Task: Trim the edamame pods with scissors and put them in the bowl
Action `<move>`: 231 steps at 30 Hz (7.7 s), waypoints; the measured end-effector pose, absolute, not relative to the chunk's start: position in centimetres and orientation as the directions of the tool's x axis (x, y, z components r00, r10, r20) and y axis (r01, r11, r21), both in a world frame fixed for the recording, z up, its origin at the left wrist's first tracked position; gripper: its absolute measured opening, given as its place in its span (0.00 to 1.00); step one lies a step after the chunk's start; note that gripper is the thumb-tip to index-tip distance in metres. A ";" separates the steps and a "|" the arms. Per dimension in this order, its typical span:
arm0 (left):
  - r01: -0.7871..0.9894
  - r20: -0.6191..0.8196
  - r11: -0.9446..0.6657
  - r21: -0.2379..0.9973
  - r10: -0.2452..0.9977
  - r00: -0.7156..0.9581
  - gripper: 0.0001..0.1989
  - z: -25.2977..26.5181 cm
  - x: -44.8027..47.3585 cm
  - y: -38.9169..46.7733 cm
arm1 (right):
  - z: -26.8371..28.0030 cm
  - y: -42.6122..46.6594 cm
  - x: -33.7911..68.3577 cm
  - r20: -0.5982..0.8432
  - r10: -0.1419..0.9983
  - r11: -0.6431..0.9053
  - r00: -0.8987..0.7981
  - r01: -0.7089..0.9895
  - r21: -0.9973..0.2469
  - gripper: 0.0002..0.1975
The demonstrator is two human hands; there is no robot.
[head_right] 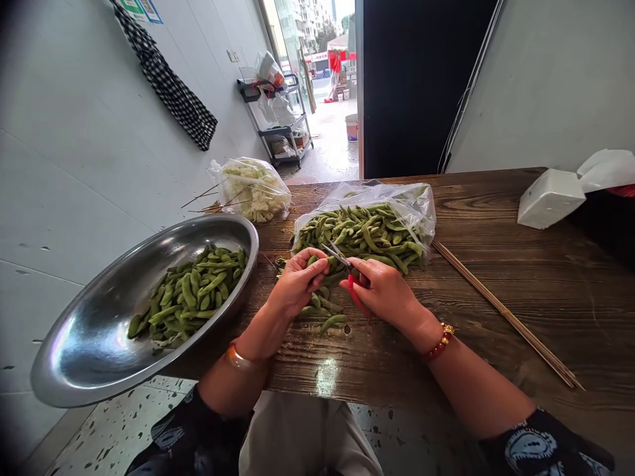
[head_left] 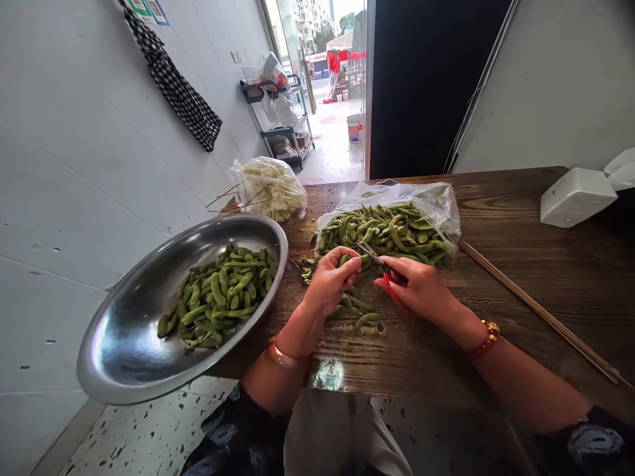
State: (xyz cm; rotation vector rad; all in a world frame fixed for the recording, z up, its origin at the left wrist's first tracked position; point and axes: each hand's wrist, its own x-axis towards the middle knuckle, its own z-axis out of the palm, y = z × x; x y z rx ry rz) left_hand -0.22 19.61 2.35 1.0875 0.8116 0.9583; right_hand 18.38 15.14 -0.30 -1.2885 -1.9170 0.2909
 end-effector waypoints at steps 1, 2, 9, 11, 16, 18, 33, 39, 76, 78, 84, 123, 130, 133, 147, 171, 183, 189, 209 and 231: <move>-0.236 -0.075 0.171 0.957 0.927 0.368 0.15 2.4 -0.2 19.7 | -0.2 15.1 18.4 0.474 0.862 0.457 -0.181 0.682 -0.572 0.19; -0.246 -0.074 0.171 0.954 0.930 0.359 0.15 2.4 -0.2 19.8 | -0.2 15.1 18.3 0.466 0.864 0.456 -0.189 0.685 -0.569 0.18; -0.333 -0.084 0.144 0.932 0.979 0.186 0.13 2.6 -1.0 20.8 | -0.1 15.1 18.4 0.459 0.876 0.423 -0.150 0.697 -0.580 0.20; -0.364 -0.107 0.156 0.918 0.983 0.152 0.11 2.6 -1.4 21.1 | -0.2 15.2 18.5 0.455 0.881 0.408 -0.130 0.694 -0.593 0.20; -0.264 -0.152 0.197 0.944 0.972 0.181 0.09 2.4 -2.0 21.5 | 0.1 15.2 18.5 0.453 0.882 0.402 -0.128 0.705 -0.584 0.20; -0.103 -0.076 0.097 0.990 0.979 0.189 0.08 2.2 -2.0 21.6 | 0.3 15.1 18.5 0.454 0.882 0.403 -0.129 0.708 -0.580 0.20; 0.781 0.135 -0.348 0.519 0.935 0.327 0.03 1.2 -1.6 21.4 | 0.4 15.1 18.5 0.476 0.867 0.427 -0.145 0.709 -0.562 0.20; 0.354 0.132 -0.236 0.905 0.947 0.293 0.05 2.0 -1.9 21.5 | 0.5 15.1 18.5 0.451 0.889 0.379 -0.079 0.681 -0.627 0.20; 0.109 0.205 -0.304 0.946 0.826 0.525 0.12 2.6 -0.8 19.9 | 0.6 14.8 18.3 0.440 0.869 0.479 -0.227 0.612 -0.629 0.22; 0.126 0.211 -0.319 0.939 0.826 0.522 0.12 2.6 -0.9 19.9 | 0.6 14.8 18.4 0.433 0.870 0.478 -0.234 0.613 -0.629 0.22; 0.174 0.184 -0.311 0.934 0.839 0.511 0.13 2.6 -0.9 19.9 | 0.6 14.7 18.5 0.427 0.867 0.487 -0.257 0.621 -0.614 0.20; -0.245 -0.016 0.125 0.961 0.914 0.406 0.14 2.6 -0.6 19.7 | 1.0 14.8 18.1 0.405 0.912 0.362 -0.063 0.589 -0.723 0.23; -0.252 -0.015 0.111 0.961 0.934 0.357 0.15 2.6 -0.5 19.9 | 0.7 15.0 18.5 0.428 0.896 0.396 -0.119 0.650 -0.649 0.21; -0.272 -0.008 0.096 0.957 0.951 0.310 0.16 2.6 -0.6 20.1 | 0.5 15.0 18.4 0.431 0.891 0.412 -0.142 0.650 -0.638 0.19; -0.395 -0.040 0.128 0.910 0.974 0.223 0.12 2.5 -1.0 20.9 | 0.6 14.8 18.4 0.407 0.897 0.415 -0.171 0.640 -0.647 0.19; 0.761 0.140 -0.530 0.375 0.844 0.518 0.05 1.4 -0.8 20.2 | 0.0 15.2 18.6 0.441 0.888 0.410 -0.130 0.658 -0.632 0.21; 0.080 0.128 -0.161 0.984 0.937 0.324 0.14 2.3 -1.0 20.4 | 0.6 14.9 18.5 0.382 0.913 0.384 -0.143 0.618 -0.685 0.23; 0.091 0.200 -0.253 0.963 0.899 0.390 0.08 2.7 -0.7 20.1 | 1.0 14.7 18.5 0.377 0.907 0.407 -0.186 0.613 -0.677 0.23; 0.188 0.126 -0.248 0.950 0.859 0.497 0.12 3.1 -0.9 19.9 | 1.0 14.8 18.7 0.336 0.900 0.434 -0.278 0.647 -0.627 0.18; 0.094 -0.007 -0.047 0.994 0.865 0.503 0.13 2.6 -0.2 19.2 | 1.8 14.6 18.8 0.325 0.887 0.462 -0.329 0.631 -0.623 0.09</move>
